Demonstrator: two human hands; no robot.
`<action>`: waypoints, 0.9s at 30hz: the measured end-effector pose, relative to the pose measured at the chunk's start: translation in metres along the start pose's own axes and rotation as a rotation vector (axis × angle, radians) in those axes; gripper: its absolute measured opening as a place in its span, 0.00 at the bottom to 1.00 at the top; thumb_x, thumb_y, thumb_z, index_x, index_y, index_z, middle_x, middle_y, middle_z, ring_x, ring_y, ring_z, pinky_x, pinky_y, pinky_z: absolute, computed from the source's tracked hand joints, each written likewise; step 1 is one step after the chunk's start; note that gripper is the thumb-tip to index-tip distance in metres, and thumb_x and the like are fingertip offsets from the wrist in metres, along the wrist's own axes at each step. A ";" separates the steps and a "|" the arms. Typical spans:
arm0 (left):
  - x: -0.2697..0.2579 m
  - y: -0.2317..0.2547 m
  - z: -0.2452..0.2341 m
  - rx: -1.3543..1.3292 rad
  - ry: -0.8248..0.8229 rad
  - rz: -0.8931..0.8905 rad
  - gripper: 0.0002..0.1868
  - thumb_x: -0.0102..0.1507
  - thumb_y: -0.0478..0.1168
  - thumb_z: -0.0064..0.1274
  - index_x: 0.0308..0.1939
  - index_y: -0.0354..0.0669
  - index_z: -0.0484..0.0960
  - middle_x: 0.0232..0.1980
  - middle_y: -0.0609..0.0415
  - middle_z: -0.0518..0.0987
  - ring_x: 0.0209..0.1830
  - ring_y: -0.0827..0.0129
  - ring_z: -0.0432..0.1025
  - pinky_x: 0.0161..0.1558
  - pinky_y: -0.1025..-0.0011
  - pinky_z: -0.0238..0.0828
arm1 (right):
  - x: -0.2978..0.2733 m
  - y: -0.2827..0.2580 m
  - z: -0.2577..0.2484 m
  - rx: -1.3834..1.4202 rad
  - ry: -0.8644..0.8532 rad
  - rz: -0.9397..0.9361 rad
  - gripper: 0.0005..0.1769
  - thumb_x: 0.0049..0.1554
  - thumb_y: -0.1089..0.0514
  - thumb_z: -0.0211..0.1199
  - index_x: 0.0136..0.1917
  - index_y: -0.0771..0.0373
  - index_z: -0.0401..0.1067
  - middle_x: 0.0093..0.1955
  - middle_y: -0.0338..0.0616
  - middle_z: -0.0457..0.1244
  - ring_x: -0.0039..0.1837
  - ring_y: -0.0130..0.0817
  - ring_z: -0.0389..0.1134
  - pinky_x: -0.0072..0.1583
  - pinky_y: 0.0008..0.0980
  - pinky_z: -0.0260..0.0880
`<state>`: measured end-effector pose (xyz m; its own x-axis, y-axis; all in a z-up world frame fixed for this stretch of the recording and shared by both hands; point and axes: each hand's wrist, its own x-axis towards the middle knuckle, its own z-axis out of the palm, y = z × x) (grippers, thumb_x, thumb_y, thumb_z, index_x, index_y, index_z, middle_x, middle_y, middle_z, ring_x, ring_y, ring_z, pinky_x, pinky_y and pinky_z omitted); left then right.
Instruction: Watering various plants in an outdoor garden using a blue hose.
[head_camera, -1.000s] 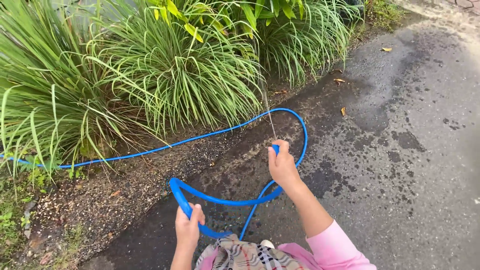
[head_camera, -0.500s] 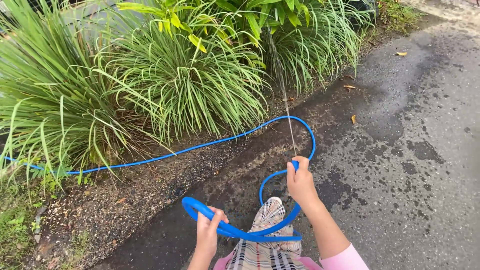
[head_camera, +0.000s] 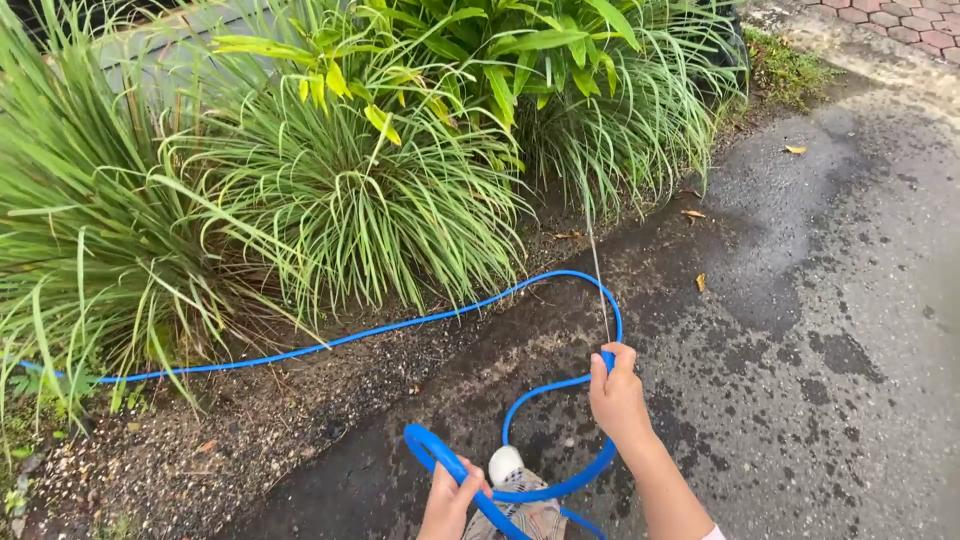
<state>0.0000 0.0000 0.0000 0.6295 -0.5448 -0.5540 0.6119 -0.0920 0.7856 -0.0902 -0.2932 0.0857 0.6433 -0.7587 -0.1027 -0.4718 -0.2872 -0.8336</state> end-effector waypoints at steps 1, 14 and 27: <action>0.005 0.001 0.004 0.029 0.004 -0.060 0.08 0.70 0.39 0.52 0.47 0.40 0.71 0.38 0.40 0.79 0.39 0.52 0.75 0.50 0.54 0.72 | 0.005 0.002 -0.002 -0.011 0.005 0.028 0.19 0.68 0.46 0.43 0.67 0.58 0.54 0.25 0.39 0.50 0.23 0.32 0.45 0.29 0.36 0.44; 0.092 -0.016 0.011 0.014 0.255 0.010 0.11 0.64 0.37 0.58 0.45 0.37 0.72 0.23 0.34 0.83 0.18 0.56 0.72 0.31 0.68 0.70 | 0.095 -0.005 -0.019 -0.006 0.091 -0.031 0.17 0.68 0.50 0.46 0.66 0.59 0.54 0.25 0.39 0.52 0.24 0.32 0.48 0.29 0.37 0.46; 0.063 0.004 0.050 -0.079 0.341 -0.105 0.11 0.66 0.35 0.59 0.48 0.38 0.74 0.34 0.33 0.88 0.24 0.52 0.75 0.37 0.64 0.71 | 0.123 0.040 -0.039 0.079 0.128 -0.039 0.19 0.68 0.49 0.44 0.66 0.61 0.52 0.24 0.36 0.47 0.23 0.31 0.45 0.28 0.38 0.43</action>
<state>0.0189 -0.0763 -0.0180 0.6771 -0.2249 -0.7007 0.7080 -0.0608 0.7036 -0.0533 -0.4204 0.0610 0.5759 -0.8175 -0.0039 -0.3960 -0.2748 -0.8762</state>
